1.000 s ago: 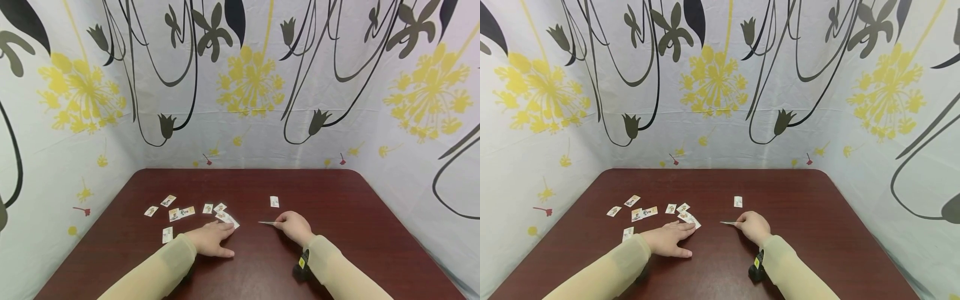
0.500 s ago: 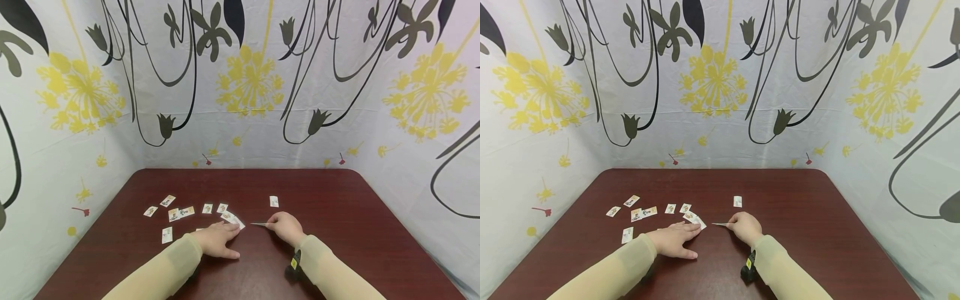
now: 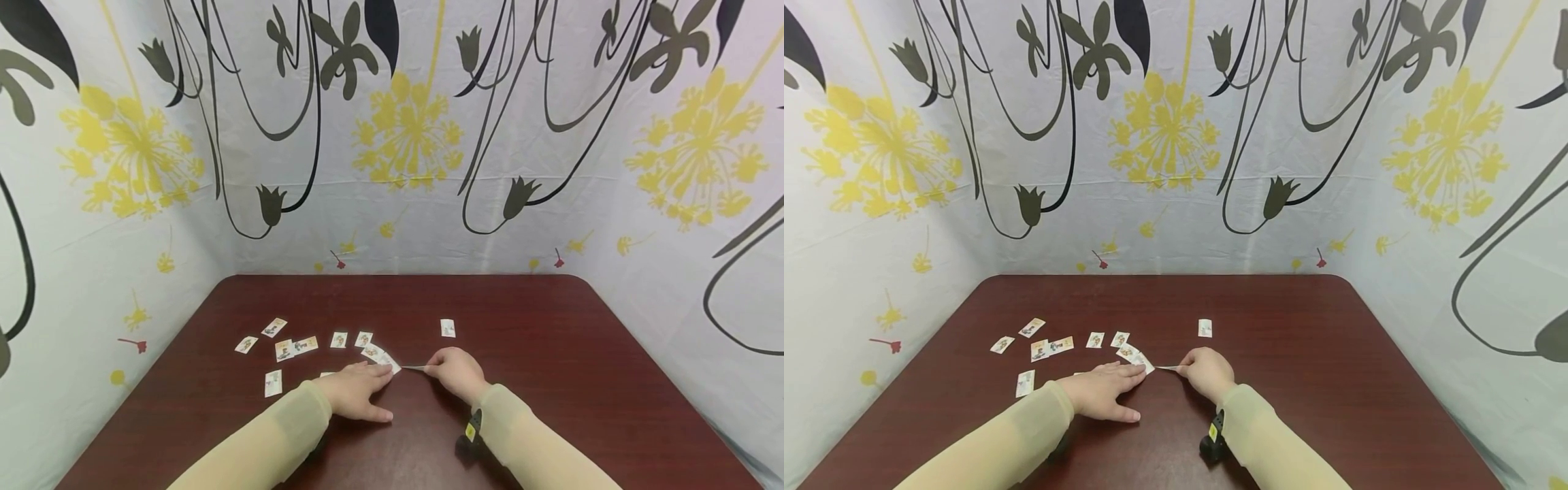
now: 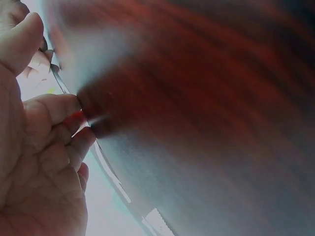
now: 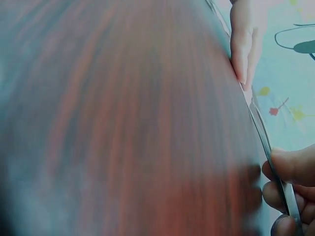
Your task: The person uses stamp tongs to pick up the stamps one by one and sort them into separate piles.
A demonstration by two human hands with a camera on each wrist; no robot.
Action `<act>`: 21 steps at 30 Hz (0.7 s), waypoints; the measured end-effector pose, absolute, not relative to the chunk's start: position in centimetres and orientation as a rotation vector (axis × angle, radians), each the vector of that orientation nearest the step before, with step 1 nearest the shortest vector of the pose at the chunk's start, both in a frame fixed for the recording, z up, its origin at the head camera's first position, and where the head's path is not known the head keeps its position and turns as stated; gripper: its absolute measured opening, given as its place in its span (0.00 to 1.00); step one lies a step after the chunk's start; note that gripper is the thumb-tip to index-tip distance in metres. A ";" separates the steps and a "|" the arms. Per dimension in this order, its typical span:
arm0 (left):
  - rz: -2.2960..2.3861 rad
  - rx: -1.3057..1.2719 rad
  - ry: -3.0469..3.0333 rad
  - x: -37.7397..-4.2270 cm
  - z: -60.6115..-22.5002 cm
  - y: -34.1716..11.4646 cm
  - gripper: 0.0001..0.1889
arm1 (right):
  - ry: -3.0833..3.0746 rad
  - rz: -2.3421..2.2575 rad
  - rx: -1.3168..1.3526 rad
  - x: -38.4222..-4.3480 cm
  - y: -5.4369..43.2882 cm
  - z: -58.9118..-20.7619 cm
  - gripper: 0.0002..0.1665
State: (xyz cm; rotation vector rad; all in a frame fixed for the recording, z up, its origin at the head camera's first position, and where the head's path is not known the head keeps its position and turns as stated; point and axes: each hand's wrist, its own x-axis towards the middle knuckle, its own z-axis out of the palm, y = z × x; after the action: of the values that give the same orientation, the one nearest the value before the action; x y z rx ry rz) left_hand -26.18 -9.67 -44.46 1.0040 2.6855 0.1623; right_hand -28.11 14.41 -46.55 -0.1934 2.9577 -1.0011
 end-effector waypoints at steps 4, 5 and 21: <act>0.149 1.021 2.684 -26.3 -44.5 -9.7 0.43 | 2.962 -0.994 -0.201 -28.1 14.1 -46.6 0.06; 0.148 1.026 2.684 -26.3 -44.5 -9.7 0.43 | 2.963 -0.992 -0.201 -28.1 14.1 -46.6 0.06; 0.177 1.014 2.685 -26.4 -44.4 -9.9 0.43 | 2.949 -0.973 -0.197 -28.1 14.7 -46.7 0.08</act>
State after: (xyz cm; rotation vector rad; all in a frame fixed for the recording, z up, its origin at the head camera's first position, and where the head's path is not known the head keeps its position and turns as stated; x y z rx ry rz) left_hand -26.44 -9.85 -44.37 1.0140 2.6849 0.1774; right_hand -28.08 14.73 -46.71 -0.1972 2.9485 -0.9731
